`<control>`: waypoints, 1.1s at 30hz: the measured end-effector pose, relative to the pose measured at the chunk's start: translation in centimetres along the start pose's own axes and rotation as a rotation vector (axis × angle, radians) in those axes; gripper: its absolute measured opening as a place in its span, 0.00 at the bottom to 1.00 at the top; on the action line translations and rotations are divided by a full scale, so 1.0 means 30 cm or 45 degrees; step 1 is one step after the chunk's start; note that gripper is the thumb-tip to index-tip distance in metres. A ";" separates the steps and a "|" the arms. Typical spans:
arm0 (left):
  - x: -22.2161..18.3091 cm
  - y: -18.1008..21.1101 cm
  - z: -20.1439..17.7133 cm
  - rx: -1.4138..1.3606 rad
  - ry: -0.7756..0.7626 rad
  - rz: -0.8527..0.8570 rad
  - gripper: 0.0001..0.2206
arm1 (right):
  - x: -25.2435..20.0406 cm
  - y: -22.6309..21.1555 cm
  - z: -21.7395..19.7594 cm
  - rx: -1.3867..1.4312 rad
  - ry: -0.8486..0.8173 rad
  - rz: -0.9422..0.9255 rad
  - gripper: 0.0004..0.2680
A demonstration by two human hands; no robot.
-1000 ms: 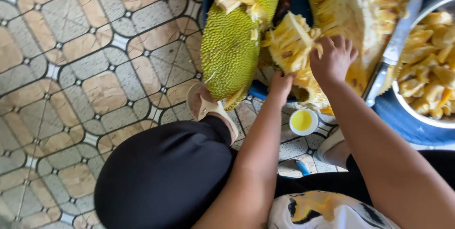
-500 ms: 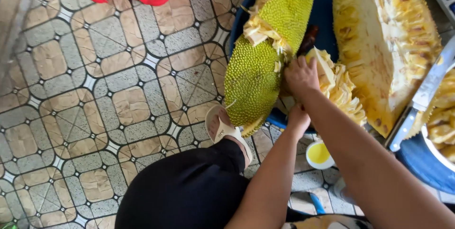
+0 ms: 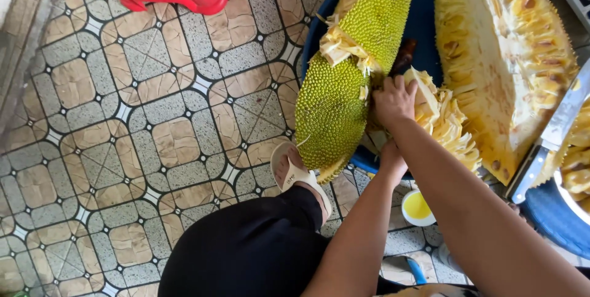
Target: Extracting fruit pods from a large jackfruit using a knife and hands
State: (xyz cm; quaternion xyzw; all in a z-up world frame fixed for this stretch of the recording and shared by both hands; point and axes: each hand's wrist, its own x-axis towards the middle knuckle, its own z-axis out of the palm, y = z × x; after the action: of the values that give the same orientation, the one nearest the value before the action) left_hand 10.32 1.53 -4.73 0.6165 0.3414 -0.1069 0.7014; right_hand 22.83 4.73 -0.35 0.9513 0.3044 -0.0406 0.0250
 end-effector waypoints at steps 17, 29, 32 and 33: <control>-0.070 0.074 -0.046 -0.144 0.016 -0.315 0.21 | -0.385 0.528 -0.011 1.934 0.043 1.125 0.10; -0.225 0.450 -0.049 0.918 0.234 0.785 0.19 | -0.524 0.376 -0.106 1.352 0.034 0.782 0.19; -0.220 0.471 -0.032 1.060 0.067 0.748 0.16 | -0.449 0.460 0.099 1.035 -0.121 0.657 0.23; -0.213 0.469 -0.028 1.062 0.072 0.755 0.16 | -0.436 0.454 0.054 1.037 -0.114 0.653 0.23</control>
State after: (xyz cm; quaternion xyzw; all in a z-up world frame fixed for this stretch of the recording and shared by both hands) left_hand 13.31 3.64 10.31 0.9168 0.0991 -0.0137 0.3865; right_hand 20.05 -14.03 -0.44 0.9255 0.0182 -0.1900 -0.3271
